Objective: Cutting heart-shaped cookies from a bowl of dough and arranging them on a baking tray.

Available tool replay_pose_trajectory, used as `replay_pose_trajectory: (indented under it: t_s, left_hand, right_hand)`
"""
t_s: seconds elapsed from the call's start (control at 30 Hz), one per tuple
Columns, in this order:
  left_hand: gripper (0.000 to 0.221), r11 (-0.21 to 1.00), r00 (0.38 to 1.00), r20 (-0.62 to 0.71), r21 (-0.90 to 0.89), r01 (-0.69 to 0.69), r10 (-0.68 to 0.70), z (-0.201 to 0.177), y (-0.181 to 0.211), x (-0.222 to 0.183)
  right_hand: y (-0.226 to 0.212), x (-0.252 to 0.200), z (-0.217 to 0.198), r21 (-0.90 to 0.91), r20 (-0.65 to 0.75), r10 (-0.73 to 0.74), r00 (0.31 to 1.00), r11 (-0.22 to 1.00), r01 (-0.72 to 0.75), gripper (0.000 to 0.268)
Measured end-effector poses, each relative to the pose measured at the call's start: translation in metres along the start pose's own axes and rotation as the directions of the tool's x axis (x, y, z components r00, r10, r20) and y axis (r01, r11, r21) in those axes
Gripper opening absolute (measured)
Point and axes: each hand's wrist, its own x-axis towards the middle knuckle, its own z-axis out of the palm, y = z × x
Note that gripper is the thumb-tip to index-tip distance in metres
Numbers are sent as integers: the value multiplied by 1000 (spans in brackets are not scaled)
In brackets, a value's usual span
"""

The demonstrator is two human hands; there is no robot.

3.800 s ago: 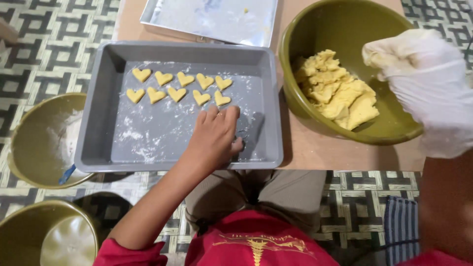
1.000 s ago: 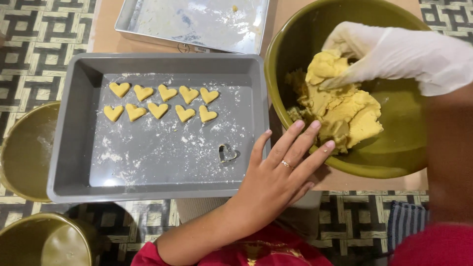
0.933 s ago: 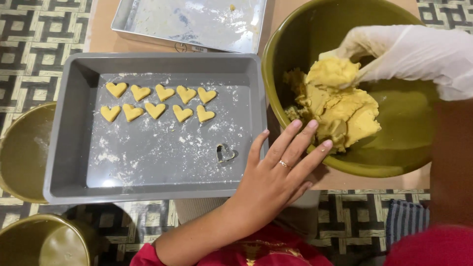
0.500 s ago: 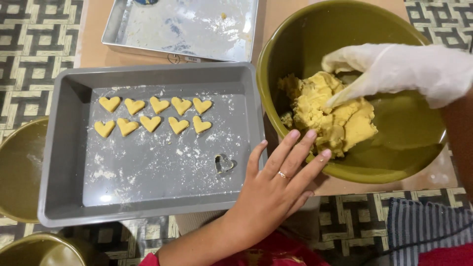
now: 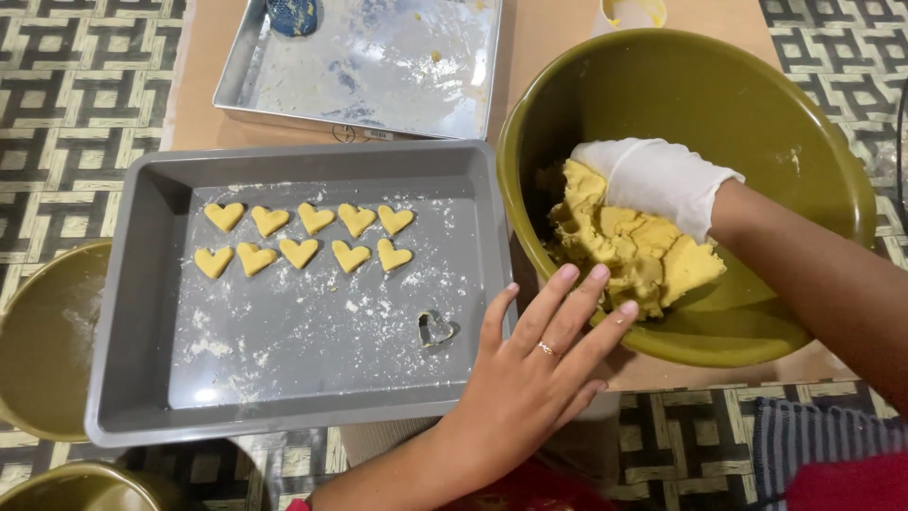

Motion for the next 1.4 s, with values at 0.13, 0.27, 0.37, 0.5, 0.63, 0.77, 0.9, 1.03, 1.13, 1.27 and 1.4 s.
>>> replay_pose_trajectory:
  t_s: [0.13,0.27,0.37,0.5,0.63,0.77,0.9,1.03,1.13,1.27,1.4]
  left_hand:
    - [87,1000,1000,-8,11,8,-8,0,0,0]
    - [86,999,1000,-6,34,19,-19,1,1,0]
    - [87,999,1000,2,26,26,-26,-1,2,0]
    - [81,999,999,19,4,34,-34,2,2,0]
    - [82,1000,999,20,7,29,-30,-1,2,1]
    - [81,1000,1000,23,18,21,-22,-3,2,2]
    - [81,1000,1000,3,11,27,-27,0,1,3]
    - [86,999,999,10,11,37,-37,1,0,3]
    - [86,999,999,23,5,35,-35,-1,0,4]
    - [85,999,999,29,11,35,-35,-3,0,4]
    - [83,999,999,23,24,29,-30,-3,1,4]
  right_hand:
    - [31,13,-7,176,160,-23,987,984,-5,63]
    - [47,-3,-33,386,130,-122,984,920,63,70]
    - [59,-7,-39,435,91,-42,995,901,-2,67]
    - [45,-7,-22,400,178,59,982,908,-127,79]
    - [16,-8,-18,305,86,143,986,938,-163,62]
    - [19,-2,-15,485,54,159,986,859,-165,51]
    - [48,7,-15,503,28,130,991,855,-126,44]
    - [60,6,-20,488,-84,-61,995,868,95,40]
    - [47,-4,-31,493,-71,-10,997,869,44,42]
    - [32,-9,-33,454,-34,34,999,891,-15,40]
    - [12,-17,-32,439,-60,60,996,898,-28,34]
